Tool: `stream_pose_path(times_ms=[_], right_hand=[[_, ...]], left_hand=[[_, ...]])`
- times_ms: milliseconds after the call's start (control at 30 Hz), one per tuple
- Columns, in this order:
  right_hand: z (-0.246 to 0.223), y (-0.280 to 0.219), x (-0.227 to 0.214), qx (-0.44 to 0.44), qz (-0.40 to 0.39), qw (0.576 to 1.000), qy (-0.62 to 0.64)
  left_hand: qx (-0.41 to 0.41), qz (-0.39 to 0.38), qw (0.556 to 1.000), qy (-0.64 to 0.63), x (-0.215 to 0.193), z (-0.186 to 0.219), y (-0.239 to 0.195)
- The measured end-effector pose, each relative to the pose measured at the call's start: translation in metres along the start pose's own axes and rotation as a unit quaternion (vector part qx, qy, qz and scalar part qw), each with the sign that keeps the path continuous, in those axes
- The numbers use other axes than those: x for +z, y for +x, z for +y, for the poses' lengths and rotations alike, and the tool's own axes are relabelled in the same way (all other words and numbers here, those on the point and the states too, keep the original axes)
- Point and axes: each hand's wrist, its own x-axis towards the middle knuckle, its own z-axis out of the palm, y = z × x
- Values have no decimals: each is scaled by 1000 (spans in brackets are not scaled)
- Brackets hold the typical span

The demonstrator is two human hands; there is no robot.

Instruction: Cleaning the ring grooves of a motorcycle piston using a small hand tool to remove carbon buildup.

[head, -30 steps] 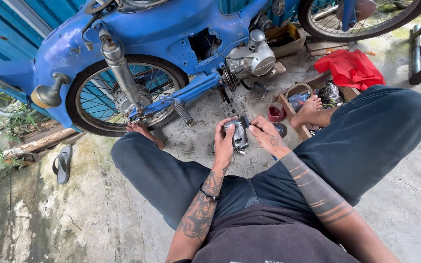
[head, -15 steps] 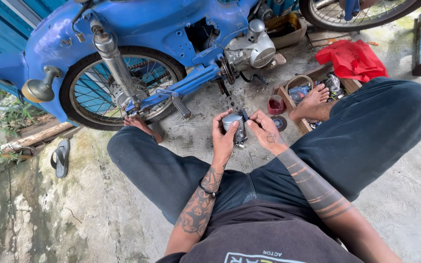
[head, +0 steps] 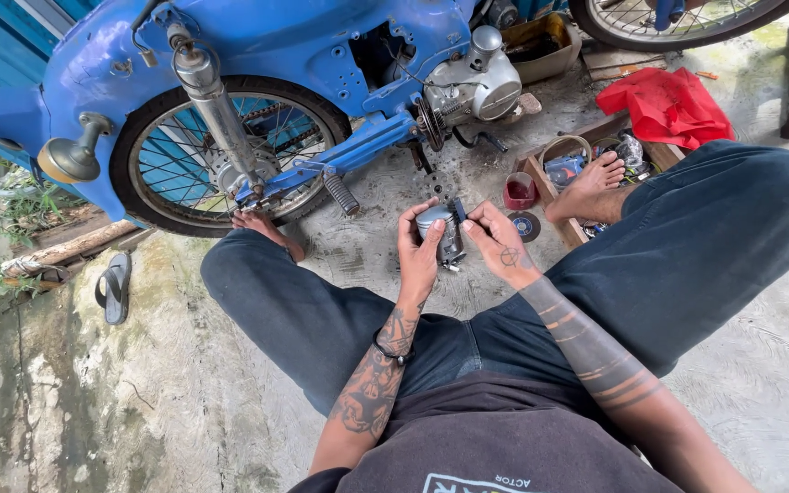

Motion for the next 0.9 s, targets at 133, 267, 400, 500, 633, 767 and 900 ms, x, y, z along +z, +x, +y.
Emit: stream_pose_path(times_ms=[133, 267, 400, 500, 633, 767, 900], right_hand=[[-11, -3, -1, 1, -3, 1000, 17], [-14, -4, -2, -11, 8, 1000, 1], [-20, -8, -1, -2, -9, 1000, -20], [-22, -7, 0, 10, -1, 999, -30], [13, 7, -10, 36, 18, 993, -112], [17, 14, -16, 78, 76, 994, -8], [-20, 2, -23, 132, 71, 979, 141]], left_hand=[[-4, 2, 1000, 3, 2, 6, -1], [2, -2, 1000, 0, 1, 3, -1], [0, 1, 1000, 3, -2, -1, 2], [-7, 3, 1000, -5, -3, -3, 2], [-23, -4, 998, -61, 5, 4, -1], [-54, -15, 976, -211, 6, -5, 2], [-147, 17, 946, -290, -26, -53, 11]])
